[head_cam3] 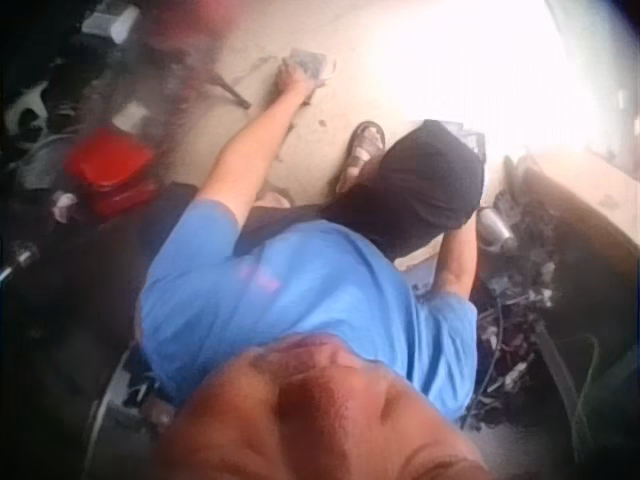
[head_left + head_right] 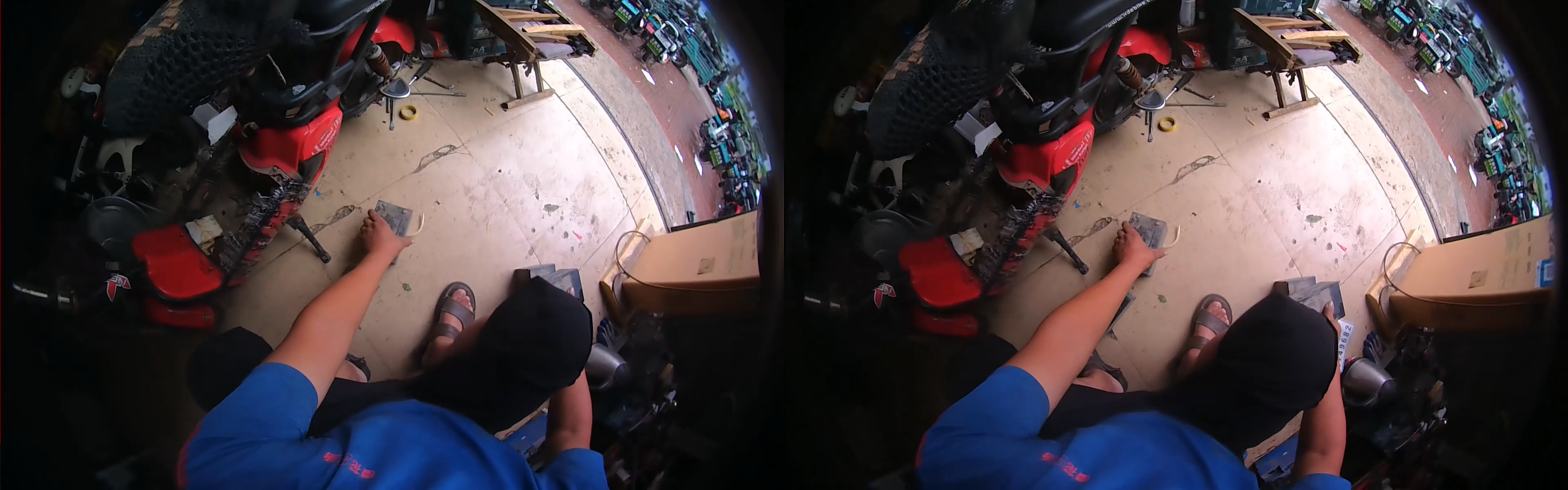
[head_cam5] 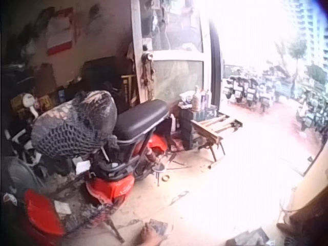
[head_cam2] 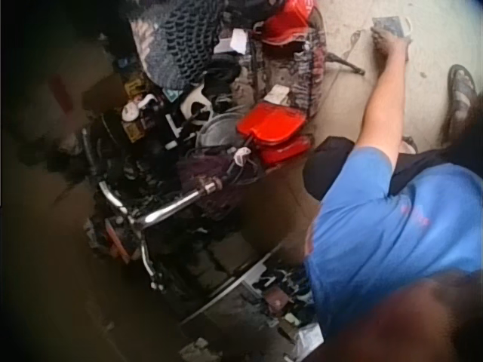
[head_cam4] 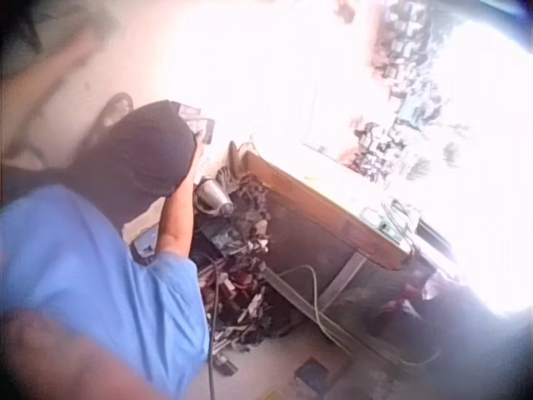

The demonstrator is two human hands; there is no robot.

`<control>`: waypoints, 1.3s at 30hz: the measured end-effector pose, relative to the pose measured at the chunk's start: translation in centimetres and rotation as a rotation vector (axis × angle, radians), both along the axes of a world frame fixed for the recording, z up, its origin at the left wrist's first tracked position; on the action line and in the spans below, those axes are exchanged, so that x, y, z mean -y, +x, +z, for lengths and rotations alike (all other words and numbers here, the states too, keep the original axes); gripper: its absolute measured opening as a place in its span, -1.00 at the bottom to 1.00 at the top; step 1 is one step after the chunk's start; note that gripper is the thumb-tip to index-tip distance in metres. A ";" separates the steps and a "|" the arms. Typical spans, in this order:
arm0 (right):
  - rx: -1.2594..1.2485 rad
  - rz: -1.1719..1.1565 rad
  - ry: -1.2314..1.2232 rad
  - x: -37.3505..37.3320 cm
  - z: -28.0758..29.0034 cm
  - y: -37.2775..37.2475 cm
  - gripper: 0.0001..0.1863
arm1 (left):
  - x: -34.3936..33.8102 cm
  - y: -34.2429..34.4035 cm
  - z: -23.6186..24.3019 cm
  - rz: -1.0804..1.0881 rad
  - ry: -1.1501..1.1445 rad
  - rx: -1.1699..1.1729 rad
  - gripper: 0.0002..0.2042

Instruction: The person works on a metal component by hand and with pliers, then fits the component into the body of a motorcycle and replaces the seat.

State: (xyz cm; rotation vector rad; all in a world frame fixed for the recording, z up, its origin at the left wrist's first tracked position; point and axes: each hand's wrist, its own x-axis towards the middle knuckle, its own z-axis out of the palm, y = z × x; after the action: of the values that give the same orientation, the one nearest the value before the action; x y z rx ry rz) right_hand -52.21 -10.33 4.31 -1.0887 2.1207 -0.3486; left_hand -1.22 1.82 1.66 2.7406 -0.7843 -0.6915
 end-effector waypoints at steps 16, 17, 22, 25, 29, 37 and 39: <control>-0.534 0.021 -0.431 -0.7 1.8 -1.4 -0.30 | -6.9 2.0 10.9 -0.410 -0.011 -0.113 -0.02; -0.627 0.097 -0.617 -0.2 1.9 0.3 -0.31 | -8.4 2.1 11.4 -0.432 -0.016 -0.088 -0.03; -0.166 0.821 -0.819 -0.1 3.0 17.8 -0.35 | -15.6 1.6 11.1 -0.401 -0.056 -0.007 -0.07; 0.232 1.219 -0.687 0.1 0.2 26.5 -0.45 | -17.8 0.7 9.5 -0.363 -0.035 0.044 0.00; 0.101 1.625 -0.584 0.0 -6.1 33.6 -0.44 | -17.2 0.8 9.9 -0.394 0.001 0.000 0.14; -0.144 1.614 -0.542 -0.8 -15.9 35.3 -0.74 | -19.6 5.5 19.6 -0.530 0.051 0.010 -0.04; -0.176 1.681 -0.414 -1.6 -16.5 36.0 -0.74 | -22.3 7.6 20.5 -0.535 0.029 0.144 -0.16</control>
State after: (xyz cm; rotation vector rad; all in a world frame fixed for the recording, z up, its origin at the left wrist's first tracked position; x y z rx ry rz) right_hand -16.24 -8.73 -12.18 -2.6820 0.6231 0.1697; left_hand 6.40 24.13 22.11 2.6345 -1.5808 -0.5975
